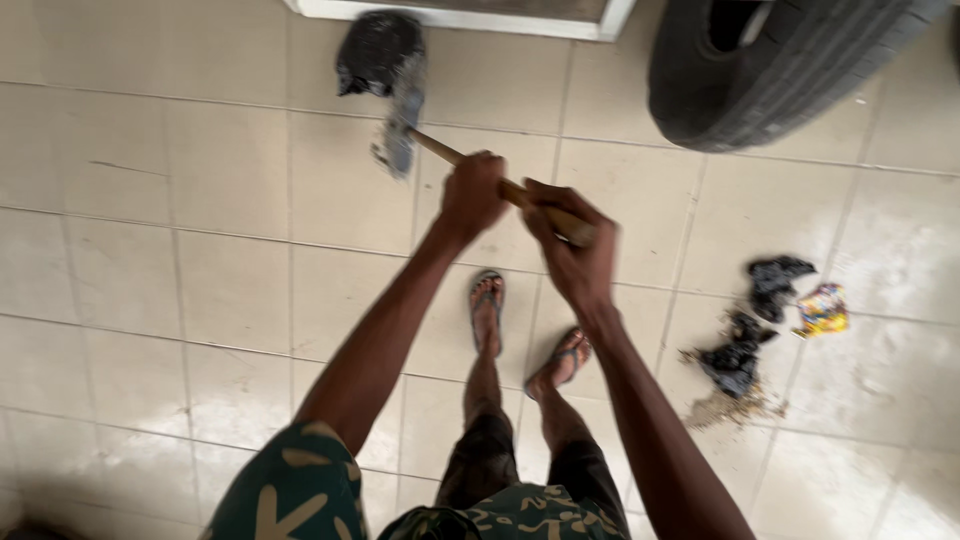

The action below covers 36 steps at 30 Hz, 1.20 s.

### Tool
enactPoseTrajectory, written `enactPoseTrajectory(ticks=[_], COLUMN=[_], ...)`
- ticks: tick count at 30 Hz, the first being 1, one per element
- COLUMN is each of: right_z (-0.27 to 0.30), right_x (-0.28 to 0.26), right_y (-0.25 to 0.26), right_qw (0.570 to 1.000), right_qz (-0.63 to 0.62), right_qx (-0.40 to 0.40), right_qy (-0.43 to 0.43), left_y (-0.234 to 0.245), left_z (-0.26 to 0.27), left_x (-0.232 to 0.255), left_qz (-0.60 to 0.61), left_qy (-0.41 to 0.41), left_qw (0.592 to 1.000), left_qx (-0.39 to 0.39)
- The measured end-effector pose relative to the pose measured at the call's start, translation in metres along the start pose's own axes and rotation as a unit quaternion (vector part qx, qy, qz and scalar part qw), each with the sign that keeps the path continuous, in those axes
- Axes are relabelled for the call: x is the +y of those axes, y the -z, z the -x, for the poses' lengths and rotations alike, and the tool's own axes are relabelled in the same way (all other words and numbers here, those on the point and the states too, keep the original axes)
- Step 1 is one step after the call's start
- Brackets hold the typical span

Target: The person sweeps a tiled floor using a traditional broom, gathering scattered debris and trash into a central pile. They move around obstacles such as a bucket and tires while continuing to sweep.

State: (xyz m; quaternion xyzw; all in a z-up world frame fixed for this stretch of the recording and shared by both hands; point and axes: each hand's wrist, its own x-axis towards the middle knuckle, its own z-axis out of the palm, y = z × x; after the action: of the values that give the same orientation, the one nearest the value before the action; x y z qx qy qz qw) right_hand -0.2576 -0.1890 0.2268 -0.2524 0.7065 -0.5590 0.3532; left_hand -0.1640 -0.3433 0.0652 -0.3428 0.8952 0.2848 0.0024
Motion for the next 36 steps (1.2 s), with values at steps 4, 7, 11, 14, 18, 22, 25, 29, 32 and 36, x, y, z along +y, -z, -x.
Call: enactPoseTrajectory(ticks=[4, 7, 11, 14, 18, 22, 25, 29, 32, 36], right_z=[-0.045, -0.054, -0.029, 0.005, 0.022, 0.031, 0.035, 0.035, 0.026, -0.001], right_x=[0.032, 0.045, 0.041, 0.029, 0.016, -0.021, -0.055, -0.075, -0.063, -0.017], right_y=[-0.074, -0.095, -0.044, 0.013, 0.057, 0.093, 0.106, 0.102, 0.096, 0.078], right_qw=[0.999, 0.981, 0.987, 0.92, 0.883, 0.853, 0.845, 0.886, 0.924, 0.983], right_qz=[0.003, 0.097, 0.123, 0.369, 0.434, 0.469, 0.479, 0.394, 0.322, 0.111], right_qx=[-0.034, -0.009, 0.073, 0.128, 0.168, 0.223, 0.235, 0.24, 0.201, 0.12], right_qy=[0.004, -0.167, -0.078, 0.038, 0.059, 0.054, 0.044, 0.049, 0.041, -0.089], left_y=[-0.01, -0.048, -0.123, -0.168, -0.206, -0.2, -0.153, -0.068, -0.028, -0.026], left_z=[-0.034, -0.044, -0.042, -0.019, 0.007, 0.023, 0.023, 0.01, 0.002, -0.035], left_x=[-0.114, -0.145, -0.075, 0.018, 0.136, 0.207, 0.231, 0.213, 0.174, 0.103], left_qz=[-0.02, 0.106, 0.21, 0.129, 0.418, 0.716, 0.231, 0.171, 0.156, 0.102], left_qy=[-0.029, 0.004, -0.007, -0.197, -0.186, -0.063, -0.397, -0.215, -0.298, -0.238], left_qw=[0.999, 0.994, 0.967, 0.96, 0.846, 0.584, 0.859, 0.889, 0.925, 0.95], left_qx=[0.015, -0.037, -0.141, -0.153, -0.273, -0.377, -0.227, -0.366, -0.176, -0.172])
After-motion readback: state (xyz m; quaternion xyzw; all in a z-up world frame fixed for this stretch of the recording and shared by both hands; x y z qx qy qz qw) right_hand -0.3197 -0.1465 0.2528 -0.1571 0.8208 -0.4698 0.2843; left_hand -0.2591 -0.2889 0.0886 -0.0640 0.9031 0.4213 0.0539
